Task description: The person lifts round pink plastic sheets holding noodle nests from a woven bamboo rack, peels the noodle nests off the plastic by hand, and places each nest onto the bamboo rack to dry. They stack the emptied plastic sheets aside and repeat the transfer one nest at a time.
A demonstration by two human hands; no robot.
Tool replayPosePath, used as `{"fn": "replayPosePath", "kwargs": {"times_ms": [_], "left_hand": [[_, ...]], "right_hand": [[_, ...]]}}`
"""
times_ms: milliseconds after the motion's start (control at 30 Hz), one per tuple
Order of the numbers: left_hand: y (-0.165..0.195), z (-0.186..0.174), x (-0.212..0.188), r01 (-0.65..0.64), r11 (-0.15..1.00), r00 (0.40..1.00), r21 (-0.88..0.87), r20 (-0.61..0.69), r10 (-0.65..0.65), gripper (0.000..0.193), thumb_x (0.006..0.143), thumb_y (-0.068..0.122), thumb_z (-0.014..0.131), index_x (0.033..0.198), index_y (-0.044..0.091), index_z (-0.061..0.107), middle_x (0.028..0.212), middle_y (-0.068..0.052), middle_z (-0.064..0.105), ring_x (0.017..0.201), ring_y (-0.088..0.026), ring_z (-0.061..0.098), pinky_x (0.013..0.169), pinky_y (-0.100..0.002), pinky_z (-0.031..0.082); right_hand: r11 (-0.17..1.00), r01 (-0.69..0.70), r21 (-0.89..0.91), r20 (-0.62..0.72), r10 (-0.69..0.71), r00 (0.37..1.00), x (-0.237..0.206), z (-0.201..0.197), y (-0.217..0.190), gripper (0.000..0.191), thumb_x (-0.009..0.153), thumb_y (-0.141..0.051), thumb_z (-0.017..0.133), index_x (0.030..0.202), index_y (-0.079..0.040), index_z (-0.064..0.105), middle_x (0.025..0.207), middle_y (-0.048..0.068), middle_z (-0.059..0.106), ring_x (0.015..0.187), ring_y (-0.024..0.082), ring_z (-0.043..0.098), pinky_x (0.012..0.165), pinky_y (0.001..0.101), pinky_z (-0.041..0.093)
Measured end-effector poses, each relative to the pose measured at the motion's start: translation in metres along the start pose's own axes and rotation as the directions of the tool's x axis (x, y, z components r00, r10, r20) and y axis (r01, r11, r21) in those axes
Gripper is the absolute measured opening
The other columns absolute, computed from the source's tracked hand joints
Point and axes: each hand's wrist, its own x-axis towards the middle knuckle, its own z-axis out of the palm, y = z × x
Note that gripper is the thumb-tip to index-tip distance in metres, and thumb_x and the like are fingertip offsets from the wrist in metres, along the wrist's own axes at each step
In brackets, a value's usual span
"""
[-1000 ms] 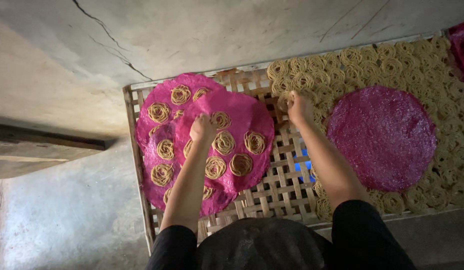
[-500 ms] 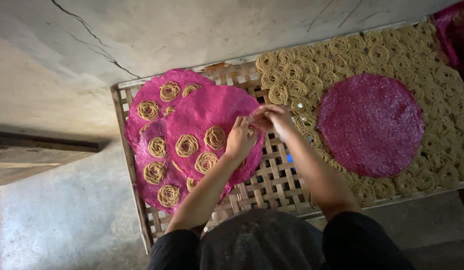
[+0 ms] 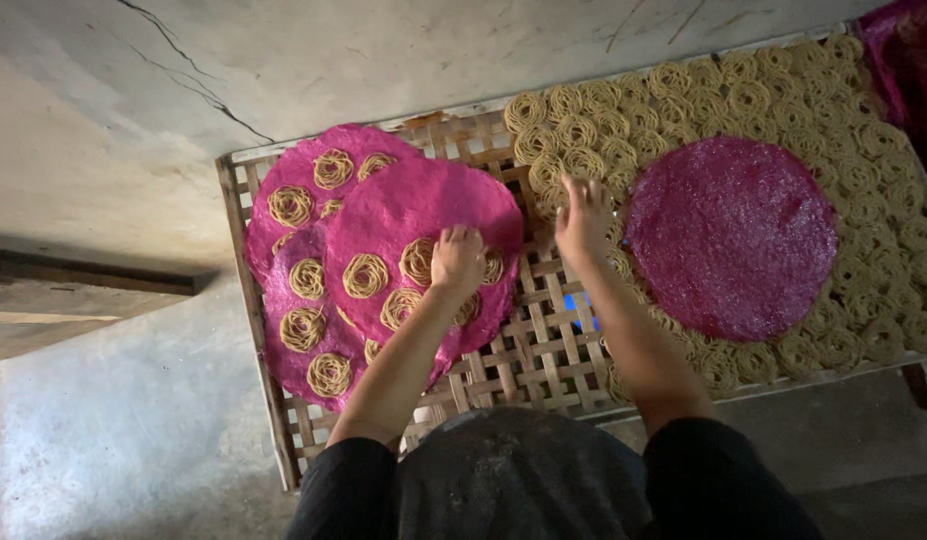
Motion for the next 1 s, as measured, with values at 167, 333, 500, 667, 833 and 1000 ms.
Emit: {"fn": "replayPosePath", "kwargs": {"times_ms": [167, 333, 500, 667, 833, 1000], "left_hand": [[0.038, -0.016, -0.028, 0.119, 0.942, 0.969, -0.313, 0.244, -0.042, 0.032, 0.1, 0.029, 0.055, 0.125, 0.009, 0.057, 0.093, -0.016, 0.07, 0.076, -0.031, 0.074, 0.07, -0.046, 0.062], [0.044, -0.027, -0.069, 0.178, 0.868, 0.965, -0.464, 0.253, -0.062, 0.039, 0.095, 0.035, 0.061, 0.128, 0.013, 0.061, 0.118, -0.012, 0.07, 0.086, -0.026, 0.075, 0.073, -0.041, 0.066], [-0.034, -0.032, -0.056, 0.08, 0.915, 0.995, 0.395, 0.021, -0.096, 0.028, 0.098, 0.036, 0.067, 0.108, 0.01, 0.066, 0.144, -0.019, 0.051, 0.131, -0.033, 0.051, 0.106, -0.044, 0.048], [-0.075, -0.016, -0.053, 0.29, 0.952, 0.94, -0.099, -0.159, -0.303, 0.051, 0.088, 0.014, 0.07, 0.137, 0.008, 0.058, 0.137, -0.015, 0.058, 0.131, -0.033, 0.053, 0.11, -0.043, 0.048], [-0.074, -0.024, -0.038, 0.311, 0.937, 0.949, 0.156, -0.098, -0.299, 0.038, 0.089, 0.025, 0.07, 0.119, 0.004, 0.061, 0.122, -0.017, 0.06, 0.113, -0.029, 0.057, 0.097, -0.041, 0.05], [-0.035, -0.034, -0.052, 0.438, 0.859, 0.899, -0.264, 0.123, -0.421, 0.039, 0.114, 0.038, 0.047, 0.105, 0.005, 0.067, 0.09, -0.014, 0.069, 0.072, -0.025, 0.062, 0.059, -0.04, 0.053]], "right_hand": [[0.121, -0.897, 0.425, 0.862, 0.247, 0.442, -0.059, -0.016, -0.041, 0.031, 0.108, -0.023, 0.04, 0.122, -0.004, 0.06, 0.102, 0.014, 0.072, 0.091, 0.024, 0.073, 0.085, 0.041, 0.064], [-0.285, -0.946, 0.154, 0.902, 0.431, 0.018, -0.065, -0.011, -0.038, 0.025, 0.1, -0.014, 0.054, 0.114, 0.001, 0.068, 0.107, 0.014, 0.073, 0.099, 0.023, 0.071, 0.088, 0.0318, 0.06], [0.647, -0.648, 0.402, 0.602, 0.346, 0.719, -0.045, -0.011, 0.007, 0.021, 0.098, -0.008, 0.064, 0.119, -0.009, 0.068, 0.111, 0.01, 0.075, 0.101, 0.027, 0.07, 0.085, 0.0382, 0.057], [0.951, -0.295, 0.089, 0.385, 0.241, 0.891, -0.033, -0.013, 0.015, 0.028, 0.095, -0.01, 0.07, 0.123, -0.01, 0.067, 0.102, 0.021, 0.071, 0.096, 0.04, 0.067, 0.082, 0.0502, 0.053], [0.996, -0.083, -0.043, 0.177, 0.089, 0.98, -0.033, -0.021, 0.008, 0.041, 0.084, -0.005, 0.072, 0.123, -0.002, 0.061, 0.118, 0.023, 0.064, 0.111, 0.044, 0.058, 0.091, 0.0552, 0.051], [0.833, -0.378, 0.405, 0.38, 0.223, 0.898, -0.059, -0.014, -0.034, 0.027, 0.096, -0.022, 0.067, 0.117, -0.005, 0.064, 0.109, 0.014, 0.071, 0.1, 0.028, 0.068, 0.087, 0.0451, 0.057]]}}
